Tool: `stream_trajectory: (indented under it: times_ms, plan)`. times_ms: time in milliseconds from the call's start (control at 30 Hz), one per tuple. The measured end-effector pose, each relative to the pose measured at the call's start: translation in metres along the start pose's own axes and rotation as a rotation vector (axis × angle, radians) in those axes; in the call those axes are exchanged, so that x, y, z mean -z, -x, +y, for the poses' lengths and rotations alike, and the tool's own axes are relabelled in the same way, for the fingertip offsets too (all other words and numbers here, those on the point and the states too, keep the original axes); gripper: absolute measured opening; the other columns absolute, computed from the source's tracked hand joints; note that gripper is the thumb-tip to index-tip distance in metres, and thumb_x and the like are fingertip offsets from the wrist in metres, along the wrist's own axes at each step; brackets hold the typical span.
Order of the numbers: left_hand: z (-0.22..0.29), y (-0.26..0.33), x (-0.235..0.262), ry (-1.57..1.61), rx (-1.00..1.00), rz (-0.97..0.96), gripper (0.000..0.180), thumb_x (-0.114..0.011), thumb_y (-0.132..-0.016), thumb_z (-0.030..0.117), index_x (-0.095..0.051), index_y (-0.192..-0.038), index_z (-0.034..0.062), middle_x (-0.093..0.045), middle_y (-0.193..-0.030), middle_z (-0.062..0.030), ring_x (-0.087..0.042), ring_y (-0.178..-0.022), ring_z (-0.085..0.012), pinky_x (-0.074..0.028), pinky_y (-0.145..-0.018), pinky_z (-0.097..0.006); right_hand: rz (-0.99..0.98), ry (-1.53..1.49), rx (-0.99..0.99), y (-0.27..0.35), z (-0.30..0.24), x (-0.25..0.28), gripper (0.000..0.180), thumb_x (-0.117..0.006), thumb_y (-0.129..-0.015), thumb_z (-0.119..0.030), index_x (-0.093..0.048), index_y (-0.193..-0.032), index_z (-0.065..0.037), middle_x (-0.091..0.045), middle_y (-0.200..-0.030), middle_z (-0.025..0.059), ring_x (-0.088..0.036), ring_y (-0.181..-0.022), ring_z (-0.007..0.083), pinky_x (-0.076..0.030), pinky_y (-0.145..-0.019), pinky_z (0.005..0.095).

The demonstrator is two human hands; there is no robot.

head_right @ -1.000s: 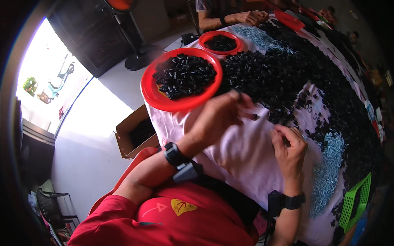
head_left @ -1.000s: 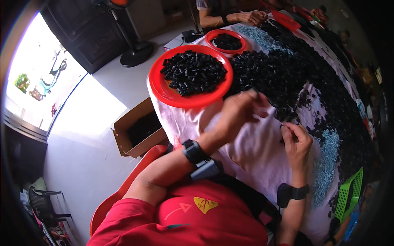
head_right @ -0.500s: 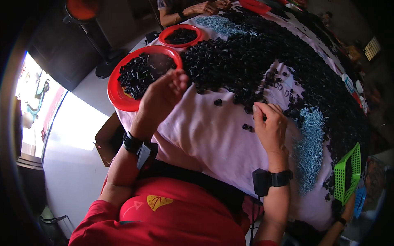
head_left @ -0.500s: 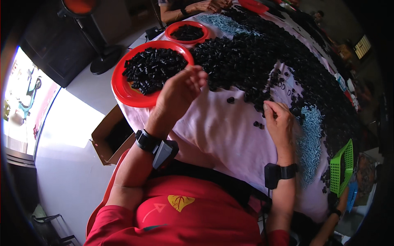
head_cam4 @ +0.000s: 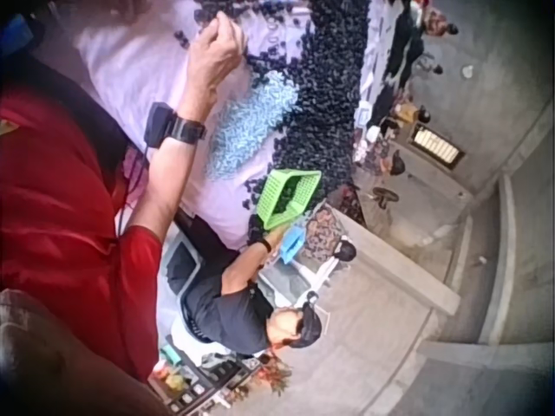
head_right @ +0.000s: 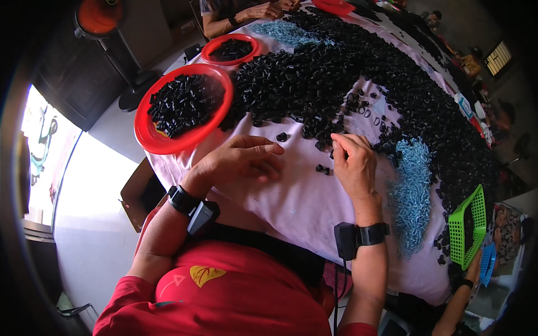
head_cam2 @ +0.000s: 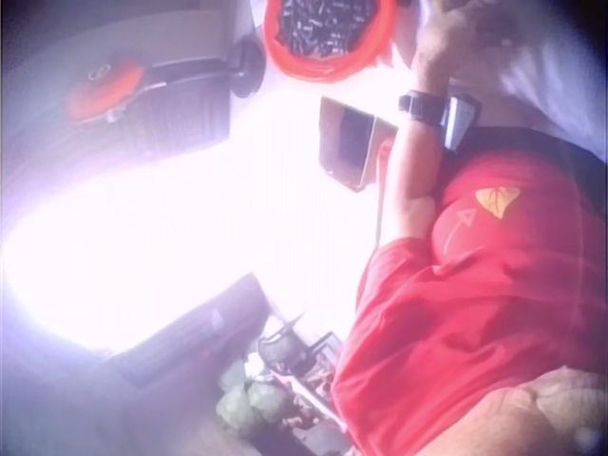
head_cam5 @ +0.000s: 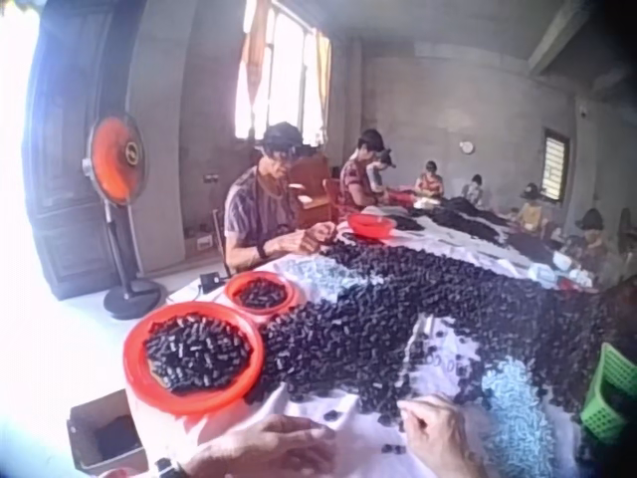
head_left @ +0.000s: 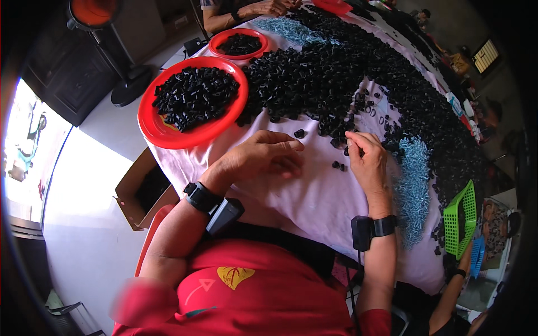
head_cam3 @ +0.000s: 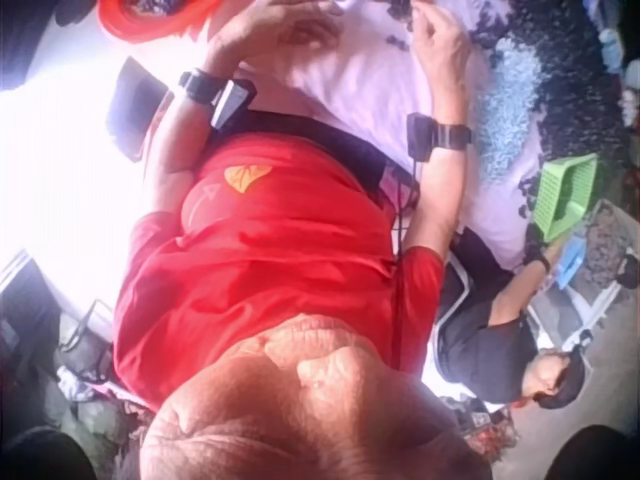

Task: Assembling small black plastic components by hand by inserting a small pin into a housing.

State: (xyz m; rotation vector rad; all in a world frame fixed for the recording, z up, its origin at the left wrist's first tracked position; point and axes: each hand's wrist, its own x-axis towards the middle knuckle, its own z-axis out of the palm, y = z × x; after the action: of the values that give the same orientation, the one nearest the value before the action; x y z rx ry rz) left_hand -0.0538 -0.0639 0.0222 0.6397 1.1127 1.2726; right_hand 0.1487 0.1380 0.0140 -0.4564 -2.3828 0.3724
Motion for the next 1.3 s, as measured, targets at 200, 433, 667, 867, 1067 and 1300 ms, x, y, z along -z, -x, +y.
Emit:
stream_trajectory:
  times_ms: [200,433,667,867,1067,1300]
  plan:
    - [-0.004,-0.004,0.009,0.092,-0.001,-0.051,0.039,-0.058,-0.104,0.028,-0.059,-0.126,-0.0048,-0.071,-0.109,-0.0171,-0.073,-0.095,-0.0222,-0.059,-0.080,-0.028,-0.012,0.008,0.004,0.000,0.000,-0.001,0.017,-0.066,-0.088,-0.004,-0.074,-0.103,-0.002,-0.072,-0.098,0.0126,-0.067,-0.090,0.0312,-0.054,-0.080,0.0391]
    - [-0.008,-0.008,0.010,0.093,-0.027,-0.078,0.044,-0.057,-0.105,0.028,-0.055,-0.129,-0.0090,-0.070,-0.109,-0.0204,-0.072,-0.095,-0.0250,-0.060,-0.081,-0.030,0.024,0.055,0.001,0.000,0.002,0.001,0.017,-0.065,-0.089,-0.004,-0.074,-0.103,-0.001,-0.072,-0.101,0.0131,-0.067,-0.095,0.0320,-0.055,-0.083,0.0392]
    - [-0.006,-0.002,0.009,0.067,-0.009,-0.039,0.038,-0.056,-0.105,0.026,-0.059,-0.126,-0.0049,-0.071,-0.109,-0.0166,-0.073,-0.093,-0.0214,-0.059,-0.080,-0.029,-0.048,-0.071,0.014,-0.002,0.000,-0.001,0.018,-0.064,-0.090,-0.006,-0.074,-0.105,0.000,-0.073,-0.102,0.0154,-0.068,-0.093,0.0332,-0.055,-0.083,0.0388]
    - [-0.007,-0.005,0.011,0.120,-0.001,-0.071,0.038,-0.057,-0.105,0.026,-0.059,-0.126,-0.0052,-0.071,-0.107,-0.0160,-0.073,-0.092,-0.0219,-0.059,-0.079,-0.029,0.032,0.003,-0.145,0.000,0.007,0.006,0.018,-0.063,-0.091,-0.006,-0.073,-0.105,0.000,-0.073,-0.095,0.0161,-0.068,-0.086,0.0323,-0.054,-0.076,0.0408]
    - [0.008,0.007,-0.012,-0.352,0.001,-0.038,0.038,-0.059,-0.103,0.027,-0.062,-0.125,-0.0034,-0.072,-0.099,-0.0113,-0.070,-0.088,-0.0166,-0.059,-0.077,-0.031,0.007,-0.101,-0.099,-0.003,0.004,0.005,0.016,-0.065,-0.091,-0.009,-0.075,-0.101,-0.002,-0.074,-0.091,0.0164,-0.071,-0.083,0.0307,-0.055,-0.074,0.0380]
    - [-0.011,0.003,-0.042,-0.692,-0.128,-0.251,0.029,-0.065,-0.098,0.024,-0.070,-0.118,0.0041,-0.073,-0.093,-0.0033,-0.066,-0.081,-0.0100,-0.054,-0.068,-0.028,-0.204,-0.120,-0.363,-0.003,0.013,0.031,0.017,-0.065,-0.090,-0.010,-0.075,-0.099,0.001,-0.074,-0.079,0.0137,-0.068,-0.064,0.0137,-0.052,-0.061,0.0274]
